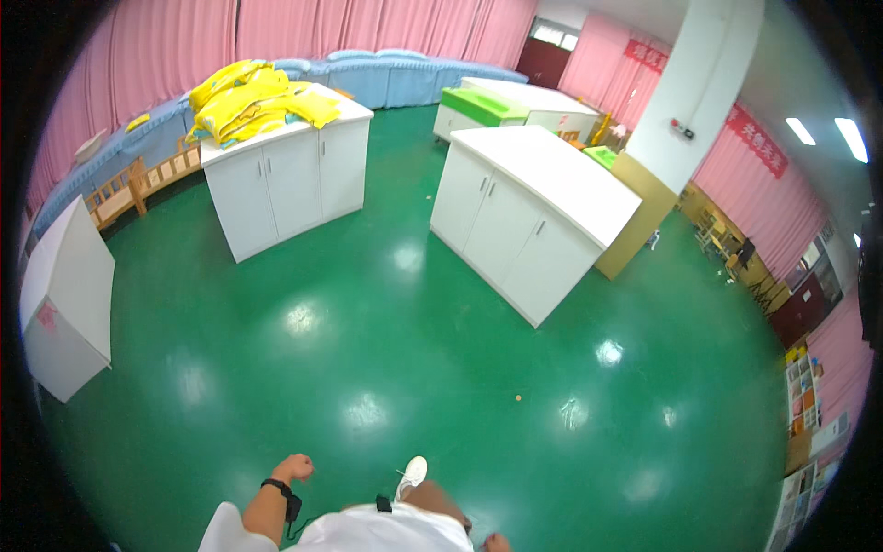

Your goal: Tidying up a daycare or classroom by picking up foam mats, plastic basins, and fabric items.

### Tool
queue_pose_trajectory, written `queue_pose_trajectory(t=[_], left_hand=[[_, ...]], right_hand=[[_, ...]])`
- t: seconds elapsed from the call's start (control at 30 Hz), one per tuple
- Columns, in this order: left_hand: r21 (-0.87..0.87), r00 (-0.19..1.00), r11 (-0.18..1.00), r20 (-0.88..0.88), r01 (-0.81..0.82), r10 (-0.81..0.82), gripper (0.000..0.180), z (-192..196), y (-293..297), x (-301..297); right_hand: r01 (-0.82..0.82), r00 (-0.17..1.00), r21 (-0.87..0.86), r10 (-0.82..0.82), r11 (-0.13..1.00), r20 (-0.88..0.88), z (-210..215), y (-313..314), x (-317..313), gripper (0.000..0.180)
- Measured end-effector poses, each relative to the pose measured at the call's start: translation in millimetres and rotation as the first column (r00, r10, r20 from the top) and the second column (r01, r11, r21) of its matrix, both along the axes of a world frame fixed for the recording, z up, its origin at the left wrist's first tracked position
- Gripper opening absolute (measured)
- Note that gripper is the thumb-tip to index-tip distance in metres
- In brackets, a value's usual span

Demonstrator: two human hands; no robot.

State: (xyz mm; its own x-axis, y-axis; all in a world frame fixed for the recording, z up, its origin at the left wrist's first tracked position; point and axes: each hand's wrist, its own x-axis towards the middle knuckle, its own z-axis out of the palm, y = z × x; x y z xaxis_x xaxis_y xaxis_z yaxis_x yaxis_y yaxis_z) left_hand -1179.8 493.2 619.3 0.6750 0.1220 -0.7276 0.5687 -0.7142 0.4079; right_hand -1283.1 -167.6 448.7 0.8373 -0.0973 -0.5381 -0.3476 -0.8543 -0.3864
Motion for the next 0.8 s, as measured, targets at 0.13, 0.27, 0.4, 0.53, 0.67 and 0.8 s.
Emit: queue_pose_trajectory(t=[0.13, 0.27, 0.4, 0.53, 0.67, 0.8], left_hand=[[-0.033, 0.989, 0.996, -0.12, -0.088, 0.083, 0.021, -4.5, 7.8, 76.7], [-0.082, 0.949, 0.947, -0.086, -0.312, 0.305, 0.02, -15.6, 23.1, 159.2], [0.057, 0.95, 0.957, -0.118, -0.286, 0.291, 0.019, -49.2, 61.1, 251.9], [0.0, 0.928, 0.947, -0.197, -0.322, 0.315, 0.018, -50.8, 114.2, 373.6], [0.017, 0.943, 0.952, -0.132, -0.306, 0.305, 0.019, -26.0, 158.7, 546.5], [0.023, 0.972, 0.975, 0.09, -0.221, 0.218, 0.025, 36.8, 185.3, 729.4]], right_hand=[[0.222, 0.972, 0.431, -0.166, 0.875, -0.164, 78.8, 33.4, 212.1, 0.013], [-0.016, 1.0, 0.41, 0.023, 0.912, -0.012, 113.7, 81.2, 412.6, 0.014], [-0.273, 0.958, 0.154, 0.253, 0.95, 0.136, 101.8, 130.5, 602.9, 0.021], [-0.258, 0.964, 0.276, 0.229, 0.926, 0.133, 139.7, 220.7, 738.7, 0.02], [-0.387, 0.915, 0.222, 0.343, 0.895, 0.214, 172.4, 300.1, 858.3, 0.013], [-0.193, 0.981, 0.456, 0.17, 0.869, 0.091, 190.0, 357.2, 948.3, 0.007]])
